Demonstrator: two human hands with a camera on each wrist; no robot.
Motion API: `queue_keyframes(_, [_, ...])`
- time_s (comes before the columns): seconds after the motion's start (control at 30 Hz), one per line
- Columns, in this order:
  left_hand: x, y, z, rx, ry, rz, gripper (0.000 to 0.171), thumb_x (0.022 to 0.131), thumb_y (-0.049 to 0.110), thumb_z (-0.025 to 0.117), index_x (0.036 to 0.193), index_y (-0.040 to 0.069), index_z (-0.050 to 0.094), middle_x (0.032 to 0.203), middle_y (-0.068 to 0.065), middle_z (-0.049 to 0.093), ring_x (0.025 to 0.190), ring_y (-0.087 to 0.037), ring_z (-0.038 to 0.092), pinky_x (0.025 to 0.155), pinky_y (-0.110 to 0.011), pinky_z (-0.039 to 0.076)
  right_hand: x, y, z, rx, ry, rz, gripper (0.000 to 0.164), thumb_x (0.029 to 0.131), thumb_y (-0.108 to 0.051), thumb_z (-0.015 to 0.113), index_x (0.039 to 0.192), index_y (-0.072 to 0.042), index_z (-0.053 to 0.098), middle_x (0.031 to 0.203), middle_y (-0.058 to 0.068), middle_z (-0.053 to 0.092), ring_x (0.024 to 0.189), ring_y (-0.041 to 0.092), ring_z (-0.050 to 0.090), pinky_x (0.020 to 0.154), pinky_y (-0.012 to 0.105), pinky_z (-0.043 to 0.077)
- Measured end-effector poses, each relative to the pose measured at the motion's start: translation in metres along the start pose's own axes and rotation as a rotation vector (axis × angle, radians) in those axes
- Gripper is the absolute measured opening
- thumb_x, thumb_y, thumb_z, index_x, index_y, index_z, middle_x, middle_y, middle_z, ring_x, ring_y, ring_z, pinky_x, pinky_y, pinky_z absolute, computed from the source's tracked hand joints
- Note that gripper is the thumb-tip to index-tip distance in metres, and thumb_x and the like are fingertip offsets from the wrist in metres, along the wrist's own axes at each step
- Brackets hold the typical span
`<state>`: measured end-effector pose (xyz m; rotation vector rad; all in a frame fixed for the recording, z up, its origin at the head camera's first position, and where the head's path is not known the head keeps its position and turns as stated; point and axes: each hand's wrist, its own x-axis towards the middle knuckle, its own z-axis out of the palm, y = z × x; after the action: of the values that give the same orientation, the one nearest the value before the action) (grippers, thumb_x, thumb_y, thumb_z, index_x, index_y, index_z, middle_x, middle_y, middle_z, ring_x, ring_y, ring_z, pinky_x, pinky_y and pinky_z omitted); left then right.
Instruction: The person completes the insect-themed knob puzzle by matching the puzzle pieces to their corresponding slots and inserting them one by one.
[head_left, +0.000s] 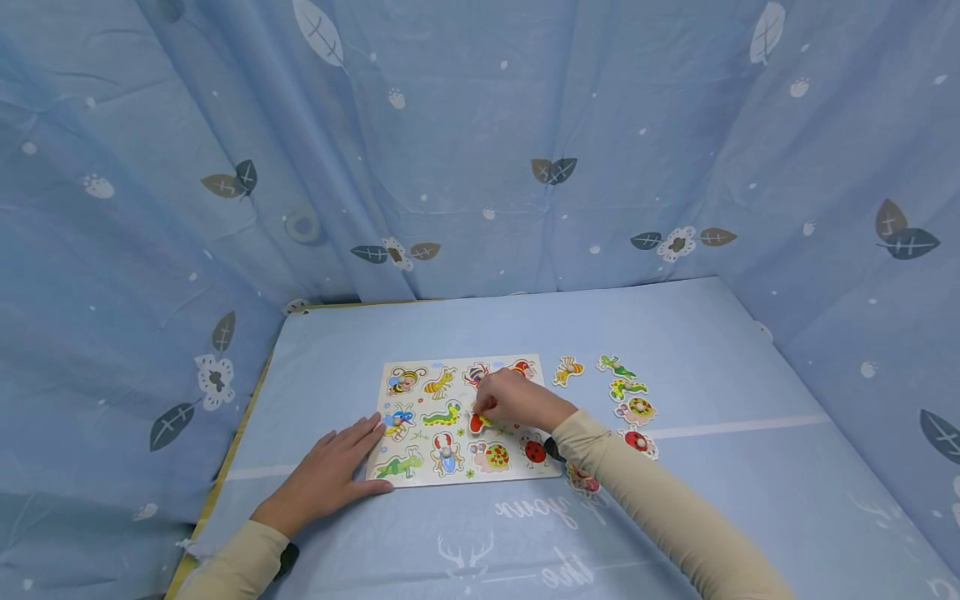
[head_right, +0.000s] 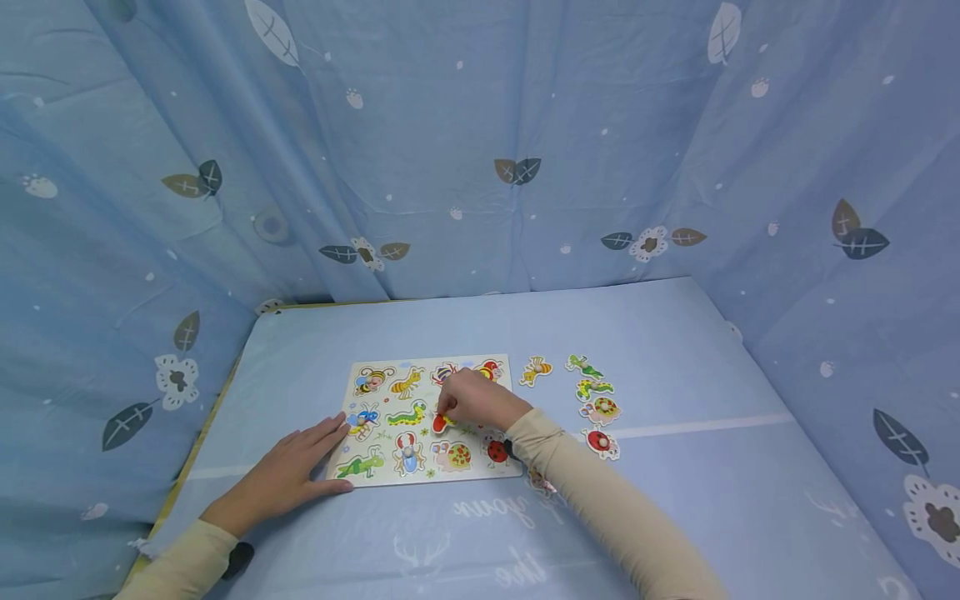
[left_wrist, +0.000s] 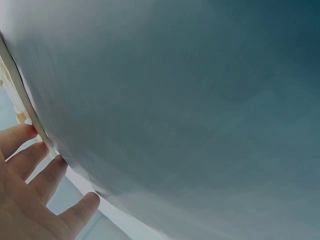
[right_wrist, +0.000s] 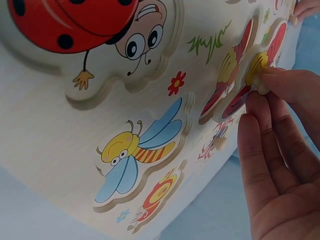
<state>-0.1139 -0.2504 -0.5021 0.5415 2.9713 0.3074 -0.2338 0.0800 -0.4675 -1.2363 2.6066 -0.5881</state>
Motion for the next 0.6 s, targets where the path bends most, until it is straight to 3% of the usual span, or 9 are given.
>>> queue_keyframes(0.6, [-0.0008, 0.0005, -0.0006, -0.018, 0.005, 0.005, 0.103, 0.083, 0.081, 0.061, 0.158, 0.012, 0.044, 0.167, -0.007, 0.038, 0.153, -0.035, 0.039, 0.117, -0.068, 0.035, 0.0048, 0.0039, 0.0067, -0.009, -0.031, 0.036, 0.022, 0.092, 0.000, 0.072, 0.093, -0.017, 0.086, 0.097, -0.004, 0.079, 0.092, 0.008, 0.070, 0.081, 0.020, 0.055])
